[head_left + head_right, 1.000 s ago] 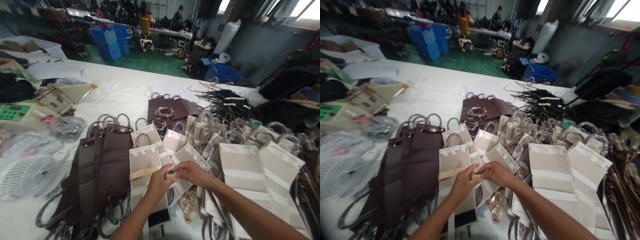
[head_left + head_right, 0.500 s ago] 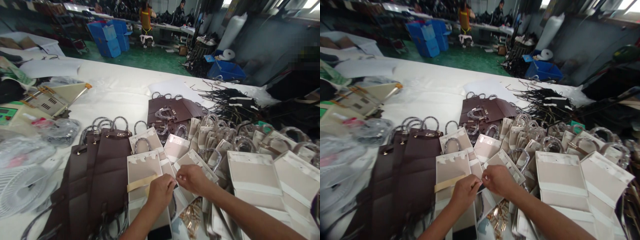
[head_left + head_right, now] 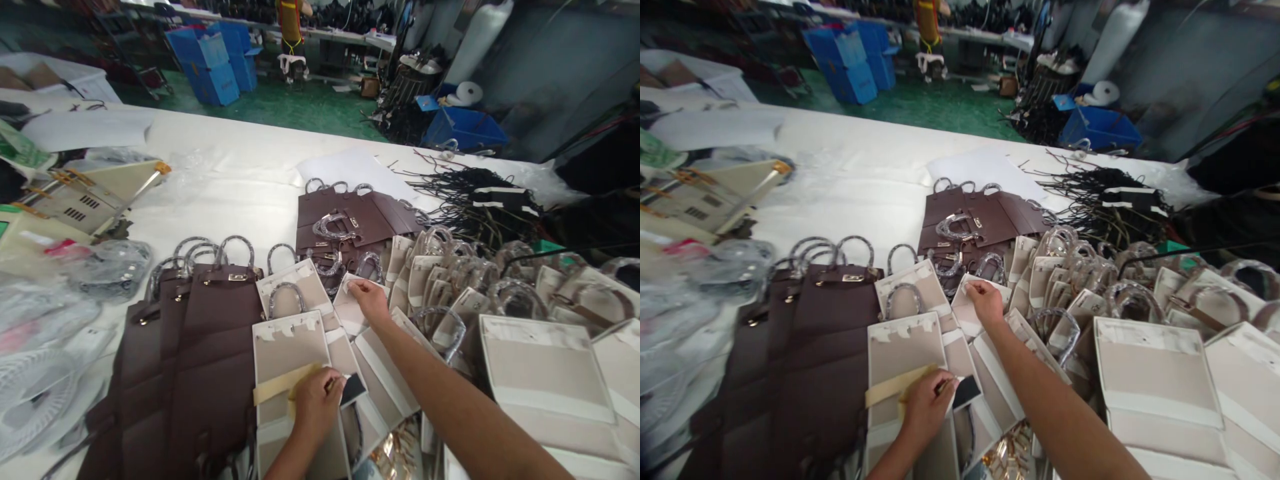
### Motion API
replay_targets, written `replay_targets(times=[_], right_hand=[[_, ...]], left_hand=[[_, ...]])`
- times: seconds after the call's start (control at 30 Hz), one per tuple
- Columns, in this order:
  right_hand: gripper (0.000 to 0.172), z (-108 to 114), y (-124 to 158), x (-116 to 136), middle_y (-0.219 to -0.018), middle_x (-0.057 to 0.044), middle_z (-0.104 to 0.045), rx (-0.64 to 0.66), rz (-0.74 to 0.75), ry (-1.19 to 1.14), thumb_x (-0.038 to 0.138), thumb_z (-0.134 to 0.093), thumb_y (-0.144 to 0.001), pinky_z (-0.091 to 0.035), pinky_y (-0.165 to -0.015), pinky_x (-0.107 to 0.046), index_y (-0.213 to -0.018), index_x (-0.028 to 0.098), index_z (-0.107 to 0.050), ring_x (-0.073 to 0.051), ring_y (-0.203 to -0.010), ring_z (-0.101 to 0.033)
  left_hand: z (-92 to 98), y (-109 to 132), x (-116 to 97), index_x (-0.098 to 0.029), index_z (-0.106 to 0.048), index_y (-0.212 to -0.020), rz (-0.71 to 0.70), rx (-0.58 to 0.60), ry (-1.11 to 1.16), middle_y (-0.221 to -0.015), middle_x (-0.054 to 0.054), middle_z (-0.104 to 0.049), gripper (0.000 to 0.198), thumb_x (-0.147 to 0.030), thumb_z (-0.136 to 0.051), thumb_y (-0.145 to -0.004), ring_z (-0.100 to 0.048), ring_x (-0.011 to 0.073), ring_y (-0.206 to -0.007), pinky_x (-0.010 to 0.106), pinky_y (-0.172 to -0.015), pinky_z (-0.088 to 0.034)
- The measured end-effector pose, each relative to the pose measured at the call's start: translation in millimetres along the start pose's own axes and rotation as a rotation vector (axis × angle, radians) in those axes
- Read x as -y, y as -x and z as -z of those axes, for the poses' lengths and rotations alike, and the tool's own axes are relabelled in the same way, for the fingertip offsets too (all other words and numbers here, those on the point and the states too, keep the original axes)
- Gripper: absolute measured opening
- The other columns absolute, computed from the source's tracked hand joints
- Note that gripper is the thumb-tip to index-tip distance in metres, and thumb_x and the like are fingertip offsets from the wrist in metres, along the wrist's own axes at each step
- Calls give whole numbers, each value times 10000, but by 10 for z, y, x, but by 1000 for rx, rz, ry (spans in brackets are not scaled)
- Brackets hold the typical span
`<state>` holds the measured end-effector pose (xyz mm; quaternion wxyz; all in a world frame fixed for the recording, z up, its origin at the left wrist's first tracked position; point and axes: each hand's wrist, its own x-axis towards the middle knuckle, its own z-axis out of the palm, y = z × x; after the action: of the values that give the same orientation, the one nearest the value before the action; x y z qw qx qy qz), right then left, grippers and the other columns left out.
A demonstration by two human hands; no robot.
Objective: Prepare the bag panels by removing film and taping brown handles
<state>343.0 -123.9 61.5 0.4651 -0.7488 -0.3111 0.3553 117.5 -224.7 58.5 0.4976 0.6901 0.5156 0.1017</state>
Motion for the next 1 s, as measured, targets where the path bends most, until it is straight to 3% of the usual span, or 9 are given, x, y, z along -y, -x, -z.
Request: replay_targets(times=[0.1, 0.3, 0.53, 0.63, 0.73, 0.8, 0.9, 1.0], right_hand=[[366, -45, -25, -95, -746, -13, -650, -27, 32, 18, 564, -677, -755, -450, -628, -277, -893, 225, -693, -187, -682, -546], [297, 69, -64, -162, -683, 7, -604, 57, 48, 50, 527, -659, -814, -429, -564, -264, -848, 232, -669, -159, -588, -505], [330, -36, -131, -263, -702, 27, -591, -76, 62, 72, 498, -706, -777, -447, -598, -257, -970, 239, -634, -160, -617, -528], [433, -11, -180, -199, -662, 47, -603, -168, -30, -46, 487, -783, -708, -449, -548, -258, -1005, 239, -588, -157, -556, -557], [411, 56, -219, -91, -590, 38, -583, -229, -139, -197, 607, -707, -764, -435, -465, -273, -868, 232, -575, -164, -470, -547], [455, 74, -246, -19, -574, 15, -588, -162, -156, -256, 669, -643, -806, -446, -452, -284, -795, 217, -588, -169, -452, -555], [487, 49, -309, 92, -605, -28, -642, -2, -177, -398, 668, -716, -752, -499, -511, -299, -784, 190, -630, -195, -517, -625], [484, 74, -248, 228, -755, -42, -709, -59, -125, -474, 668, -709, -749, -546, -662, -305, -871, 203, -659, -210, -717, -691]], left_hand=[[11, -33, 32, -217, -733, -759, 19, 12, -2, -716, 12, -703, 262, -369, -565, -890, -619, 181, -700, 288, -670, -354], [-1, -80, 37, -209, -725, -762, 61, 41, 40, -734, 9, -716, 263, -363, -562, -899, -632, 181, -709, 285, -677, -354], [-39, -106, 77, -215, -720, -778, 75, 64, 31, -737, 3, -707, 258, -358, -551, -910, -632, 176, -721, 276, -678, -358], [-42, -108, 75, -211, -724, -784, 94, 65, 33, -725, 4, -700, 263, -365, -549, -904, -626, 178, -709, 277, -668, -355], [-46, -115, 89, -204, -729, -792, 119, 59, 49, -718, 6, -686, 282, -385, -540, -898, -613, 181, -699, 279, -658, -356], [-52, -123, 105, -199, -729, -789, 123, 52, 73, -715, 8, -677, 301, -405, -537, -894, -607, 185, -700, 280, -656, -362], [-45, -127, 91, -193, -733, -796, 117, 49, 128, -715, 12, -672, 308, -426, -552, -883, -604, 190, -702, 281, -661, -386], [33, -86, -45, -188, -725, -770, 35, -20, 222, -759, 31, -668, 328, -478, -604, -861, -609, 193, -726, 280, -673, -430]])
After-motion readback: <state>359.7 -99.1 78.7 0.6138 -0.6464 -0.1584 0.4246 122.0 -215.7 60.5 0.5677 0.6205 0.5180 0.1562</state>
